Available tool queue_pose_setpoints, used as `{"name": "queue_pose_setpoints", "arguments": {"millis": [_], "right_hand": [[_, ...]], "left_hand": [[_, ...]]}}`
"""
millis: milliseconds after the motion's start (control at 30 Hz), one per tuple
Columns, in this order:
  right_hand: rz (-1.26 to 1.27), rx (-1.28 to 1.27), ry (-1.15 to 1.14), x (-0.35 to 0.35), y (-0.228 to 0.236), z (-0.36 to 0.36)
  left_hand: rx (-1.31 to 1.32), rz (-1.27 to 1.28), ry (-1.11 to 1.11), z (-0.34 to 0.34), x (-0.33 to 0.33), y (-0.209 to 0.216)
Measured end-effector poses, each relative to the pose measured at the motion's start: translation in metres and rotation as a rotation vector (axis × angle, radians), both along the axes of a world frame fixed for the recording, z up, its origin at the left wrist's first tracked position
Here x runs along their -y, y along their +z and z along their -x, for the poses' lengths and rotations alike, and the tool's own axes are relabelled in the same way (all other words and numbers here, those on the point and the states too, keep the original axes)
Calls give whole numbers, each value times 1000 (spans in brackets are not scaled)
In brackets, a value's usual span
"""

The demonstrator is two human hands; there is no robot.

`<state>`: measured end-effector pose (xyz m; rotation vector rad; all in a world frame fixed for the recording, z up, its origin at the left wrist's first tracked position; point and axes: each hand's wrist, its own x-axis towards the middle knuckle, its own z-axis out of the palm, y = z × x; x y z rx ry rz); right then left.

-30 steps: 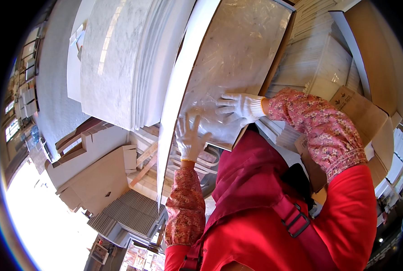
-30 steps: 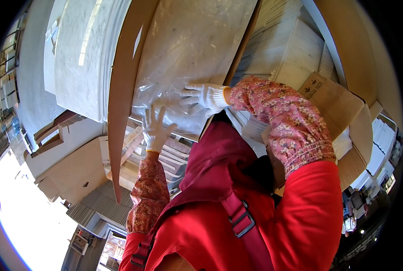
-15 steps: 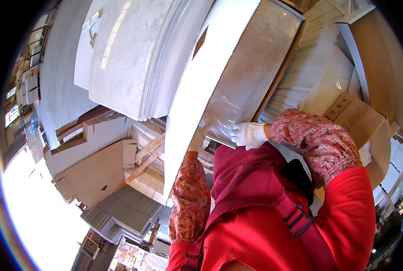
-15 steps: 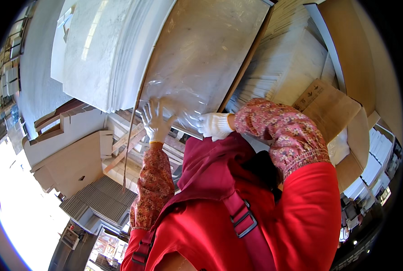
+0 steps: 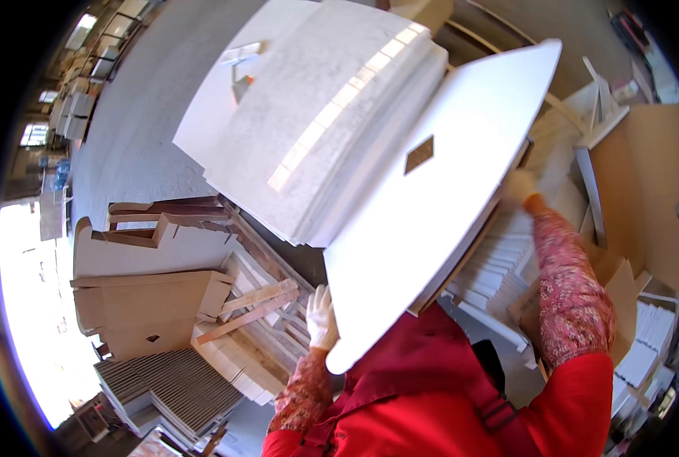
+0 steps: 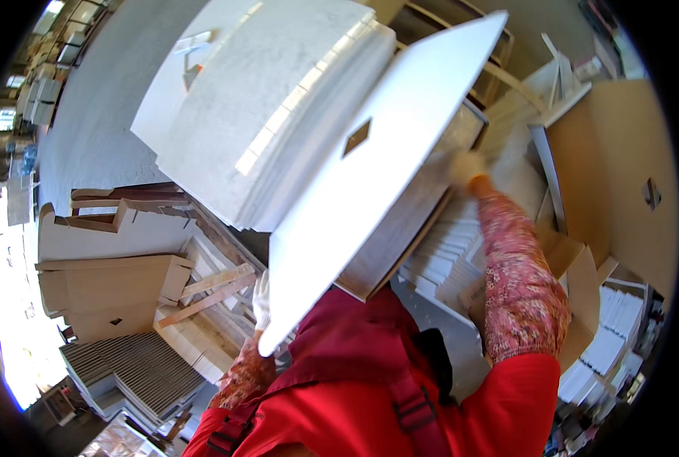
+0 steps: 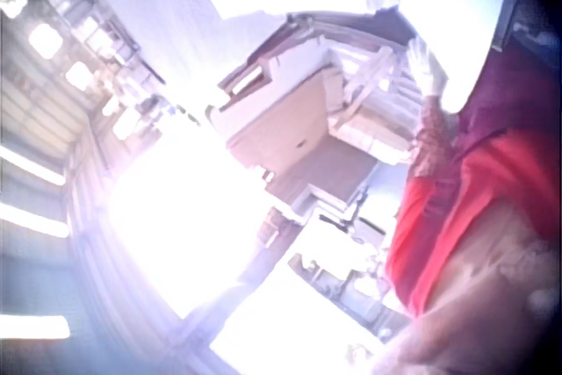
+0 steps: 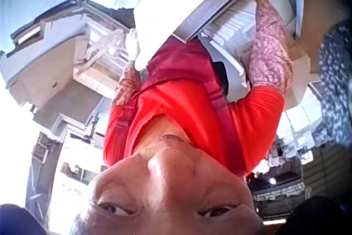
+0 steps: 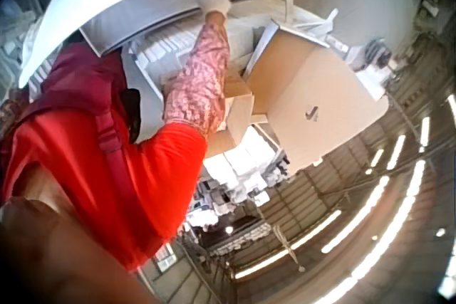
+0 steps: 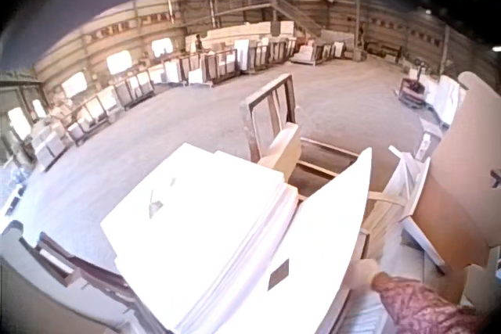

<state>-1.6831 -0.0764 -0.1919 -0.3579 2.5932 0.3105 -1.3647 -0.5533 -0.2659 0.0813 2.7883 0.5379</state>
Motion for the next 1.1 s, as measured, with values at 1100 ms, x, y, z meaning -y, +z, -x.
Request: {"name": "queue_pose_setpoints", "arguments": {"millis": [1100], "right_hand": [[218, -481, -551, 228, -15, 348]], "left_hand": [[14, -950, 1132, 198, 87, 106]]}}
